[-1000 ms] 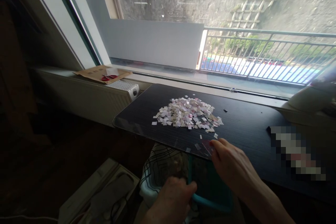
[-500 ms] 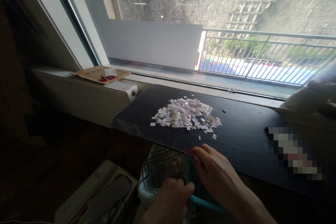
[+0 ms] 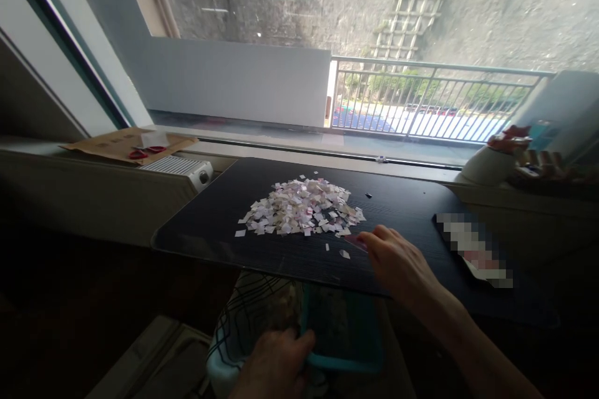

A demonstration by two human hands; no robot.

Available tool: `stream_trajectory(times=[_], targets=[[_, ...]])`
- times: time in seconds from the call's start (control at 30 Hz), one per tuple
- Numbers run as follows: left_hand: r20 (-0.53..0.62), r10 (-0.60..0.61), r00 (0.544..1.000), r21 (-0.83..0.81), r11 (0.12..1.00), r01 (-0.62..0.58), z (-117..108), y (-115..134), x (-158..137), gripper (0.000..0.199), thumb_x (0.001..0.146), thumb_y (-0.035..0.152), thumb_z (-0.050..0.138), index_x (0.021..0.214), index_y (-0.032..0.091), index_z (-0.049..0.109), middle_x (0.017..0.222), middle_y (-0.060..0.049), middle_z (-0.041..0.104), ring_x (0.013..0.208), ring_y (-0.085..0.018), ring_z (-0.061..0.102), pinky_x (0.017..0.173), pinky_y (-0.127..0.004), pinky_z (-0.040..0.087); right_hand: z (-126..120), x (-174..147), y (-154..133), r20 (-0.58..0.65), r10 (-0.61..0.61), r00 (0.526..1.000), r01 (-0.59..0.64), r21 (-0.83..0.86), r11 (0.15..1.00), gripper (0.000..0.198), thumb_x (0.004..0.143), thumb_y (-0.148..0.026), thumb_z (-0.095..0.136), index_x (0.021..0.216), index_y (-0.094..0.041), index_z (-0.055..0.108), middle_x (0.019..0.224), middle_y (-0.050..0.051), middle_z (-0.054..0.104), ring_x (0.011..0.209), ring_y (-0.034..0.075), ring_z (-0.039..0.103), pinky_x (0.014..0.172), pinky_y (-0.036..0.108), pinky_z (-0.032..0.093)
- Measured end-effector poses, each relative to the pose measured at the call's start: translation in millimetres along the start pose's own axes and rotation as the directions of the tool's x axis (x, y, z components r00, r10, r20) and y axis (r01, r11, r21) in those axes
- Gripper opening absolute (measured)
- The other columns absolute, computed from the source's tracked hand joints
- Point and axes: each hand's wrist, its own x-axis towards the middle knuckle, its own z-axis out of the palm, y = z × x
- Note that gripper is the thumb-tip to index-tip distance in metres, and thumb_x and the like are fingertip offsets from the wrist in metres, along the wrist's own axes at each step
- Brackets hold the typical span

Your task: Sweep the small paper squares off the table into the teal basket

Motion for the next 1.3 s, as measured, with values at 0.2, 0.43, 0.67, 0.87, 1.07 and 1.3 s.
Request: stream_trajectory(times=[0.2,0.43,0.67,0.87,1.07,1.3], targets=[[0.035,-0.018,0.999,0.036,0.999,0.016,-0.8,-4.5,1.7,0.039,0.074,0.008,0.056,0.109,0.024,0.054,0.1,-0.006,0.063,0.091,-0.026,0.06,0.076,-0.033,0.043,1.2,13.0,0.6,0.032,-0.032,0.999,0.032,-0.027,0.999,0.034,0.09,-0.013,0.04,0.115,-0.023,0.06,0.097,0.006,0.059,0.089,0.017,0.053,0.066,0.025,0.035],[0.017,0.003,1.0,0.016,1.0,-0.003,-3.5,-0.6,-3.5,0.044,0.071,0.003,0.052,0.109,0.024,0.053,0.1,-0.005,0.062,0.093,-0.025,0.058,0.078,-0.032,0.041,-5.8,-13.9,4.7,0.021,-0.06,0.998,0.06,-0.028,0.998,0.033,0.091,-0.013,0.04,0.11,-0.027,0.062,0.09,0.004,0.058,0.082,0.016,0.051,0.063,0.024,0.034],[0.02,-0.02,1.0,0.021,1.0,0.02,0.3,-2.5,-4.5,0.041,0.074,0.005,0.053,0.109,0.024,0.053,0.101,-0.005,0.062,0.094,-0.025,0.058,0.079,-0.032,0.04,-8.4,-15.5,6.7,0.04,-0.05,0.998,0.05,0.011,0.999,0.032,0.091,-0.014,0.04,0.108,-0.027,0.064,0.088,0.003,0.058,0.085,0.015,0.052,0.066,0.024,0.035],[0.018,-0.019,1.0,0.008,1.0,0.019,-1.2,0.1,-5.2,0.043,0.075,0.007,0.053,0.113,0.027,0.052,0.102,-0.004,0.062,0.096,-0.024,0.057,0.081,-0.031,0.04,-7.2,-20.2,-6.2,0.062,-0.059,0.996,0.054,0.071,0.996,0.03,0.089,-0.014,0.042,0.104,-0.026,0.064,0.088,0.003,0.059,0.085,0.015,0.052,0.068,0.024,0.035],[0.063,0.011,0.998,-0.002,1.0,-0.01,-4.1,-2.7,-3.0,0.042,0.072,0.006,0.052,0.109,0.024,0.054,0.098,-0.005,0.062,0.092,-0.025,0.059,0.078,-0.033,0.042,-6.5,-10.7,-9.8,0.031,-0.019,0.999,0.016,0.102,0.995,0.029,0.089,-0.014,0.04,0.103,-0.022,0.063,0.088,0.003,0.058,0.078,0.014,0.053,0.066,0.024,0.034],[0.071,0.035,0.997,-0.006,0.999,-0.035,-5.7,-4.1,0.1,0.042,0.072,0.007,0.052,0.11,0.024,0.053,0.099,-0.007,0.062,0.092,-0.026,0.058,0.077,-0.035,0.043,-11.6,-8.9,2.5,0.083,0.006,0.997,-0.008,0.026,1.0,0.028,0.088,-0.016,0.04,0.099,-0.022,0.066,0.084,0.003,0.058,0.076,0.015,0.054,0.063,0.025,0.033]])
